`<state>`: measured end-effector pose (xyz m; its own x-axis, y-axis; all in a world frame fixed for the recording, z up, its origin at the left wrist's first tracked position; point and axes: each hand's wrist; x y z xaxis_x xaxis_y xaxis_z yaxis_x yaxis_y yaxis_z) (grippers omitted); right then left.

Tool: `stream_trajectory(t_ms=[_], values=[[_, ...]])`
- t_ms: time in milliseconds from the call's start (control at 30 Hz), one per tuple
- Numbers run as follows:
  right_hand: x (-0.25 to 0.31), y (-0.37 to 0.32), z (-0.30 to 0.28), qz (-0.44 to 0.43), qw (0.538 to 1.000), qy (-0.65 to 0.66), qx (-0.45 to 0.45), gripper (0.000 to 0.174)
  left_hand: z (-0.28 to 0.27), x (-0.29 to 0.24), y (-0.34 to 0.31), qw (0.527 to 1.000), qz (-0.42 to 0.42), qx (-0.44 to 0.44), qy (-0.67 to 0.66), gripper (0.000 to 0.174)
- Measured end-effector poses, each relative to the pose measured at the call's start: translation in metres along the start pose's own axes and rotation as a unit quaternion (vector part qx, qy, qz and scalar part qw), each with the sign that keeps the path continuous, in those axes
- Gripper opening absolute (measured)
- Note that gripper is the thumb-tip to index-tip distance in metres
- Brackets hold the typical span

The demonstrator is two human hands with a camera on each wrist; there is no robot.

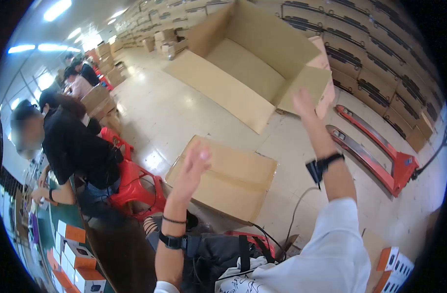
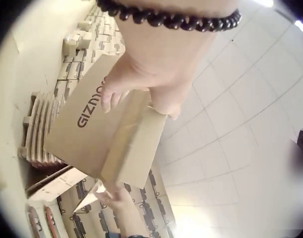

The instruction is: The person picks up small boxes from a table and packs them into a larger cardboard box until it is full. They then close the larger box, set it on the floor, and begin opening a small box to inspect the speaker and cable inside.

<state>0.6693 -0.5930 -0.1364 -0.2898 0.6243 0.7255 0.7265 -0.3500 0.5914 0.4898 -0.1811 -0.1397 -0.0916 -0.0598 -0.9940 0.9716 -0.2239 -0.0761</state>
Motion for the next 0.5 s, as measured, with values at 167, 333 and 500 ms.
stream_trajectory(t_ms=[167,333,500], values=[[-0.016,-0.199,0.08,-0.04,0.923,-0.056,0.379,0.031,-0.058,0.149,-0.041,0.962,-0.238,-0.119,-0.06,0.051],[-0.024,-0.35,0.114,-0.231,0.886,-0.243,0.319,0.046,-0.065,0.209,-0.081,0.947,-0.29,-0.136,0.0,0.049],[-0.007,-0.296,0.111,-0.064,0.857,-0.174,0.48,0.056,-0.049,0.19,-0.08,0.967,-0.198,-0.148,0.057,0.056]])
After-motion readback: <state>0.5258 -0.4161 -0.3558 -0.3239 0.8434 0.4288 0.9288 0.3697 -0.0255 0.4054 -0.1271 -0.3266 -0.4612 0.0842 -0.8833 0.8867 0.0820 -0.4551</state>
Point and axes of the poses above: each hand's wrist, its own y-axis towards the middle knuckle, its own z-axis out of the palm, x = y × z, and after that the axes turned 14 degrees about -z, right-handed
